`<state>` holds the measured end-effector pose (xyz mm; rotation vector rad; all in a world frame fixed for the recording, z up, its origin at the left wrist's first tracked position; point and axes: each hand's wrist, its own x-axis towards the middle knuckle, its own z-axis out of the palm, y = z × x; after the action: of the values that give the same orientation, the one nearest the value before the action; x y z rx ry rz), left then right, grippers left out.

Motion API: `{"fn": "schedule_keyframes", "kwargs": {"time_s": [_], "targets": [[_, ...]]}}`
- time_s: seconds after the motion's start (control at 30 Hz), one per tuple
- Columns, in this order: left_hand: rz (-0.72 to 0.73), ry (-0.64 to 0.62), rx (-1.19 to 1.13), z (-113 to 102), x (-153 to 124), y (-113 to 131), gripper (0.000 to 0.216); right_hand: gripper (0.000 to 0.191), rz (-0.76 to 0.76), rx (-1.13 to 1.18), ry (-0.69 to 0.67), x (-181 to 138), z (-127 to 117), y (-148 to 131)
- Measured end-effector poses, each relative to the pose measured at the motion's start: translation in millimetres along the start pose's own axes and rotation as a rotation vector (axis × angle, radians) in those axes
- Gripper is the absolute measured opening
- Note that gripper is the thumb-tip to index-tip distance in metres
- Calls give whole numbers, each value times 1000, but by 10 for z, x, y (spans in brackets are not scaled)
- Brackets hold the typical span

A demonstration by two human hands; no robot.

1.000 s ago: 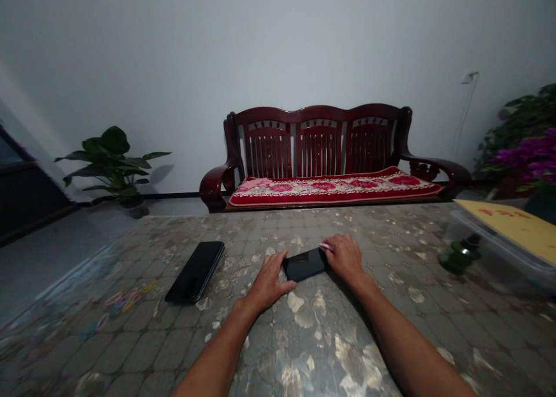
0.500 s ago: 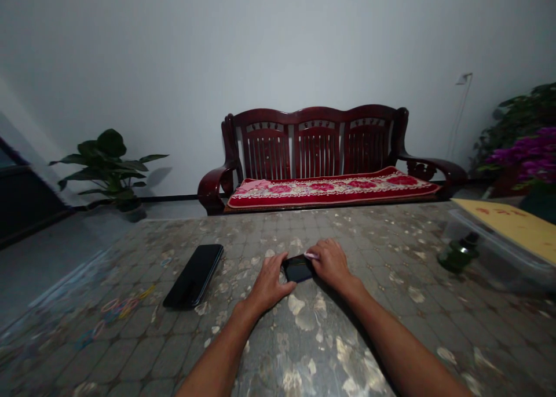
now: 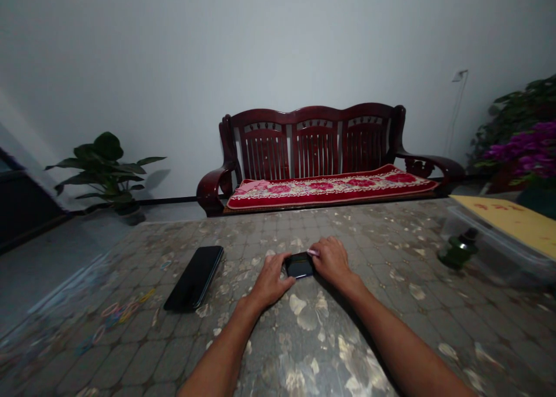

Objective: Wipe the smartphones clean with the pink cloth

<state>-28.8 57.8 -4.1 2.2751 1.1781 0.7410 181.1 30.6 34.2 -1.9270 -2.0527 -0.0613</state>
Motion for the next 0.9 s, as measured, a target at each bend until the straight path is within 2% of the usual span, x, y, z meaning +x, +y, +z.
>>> {"fn": "schedule_keyframes", "kwargs": {"time_s": [0.23,0.5,0.73,0.9], "targets": [[34,1,28,6,1,12,59,23,83,-95,28,15,-48,126],[-10,11,73,27,59,-70,59,20,-67,-10,3,-46,-6,-72],[29,13,95,10,73,-67,54,22,90,-81,-1,-19,-116,99],[21,-2,107,8,84,-46,56,22,-19,-12,-5,-38,-47,-50]]}}
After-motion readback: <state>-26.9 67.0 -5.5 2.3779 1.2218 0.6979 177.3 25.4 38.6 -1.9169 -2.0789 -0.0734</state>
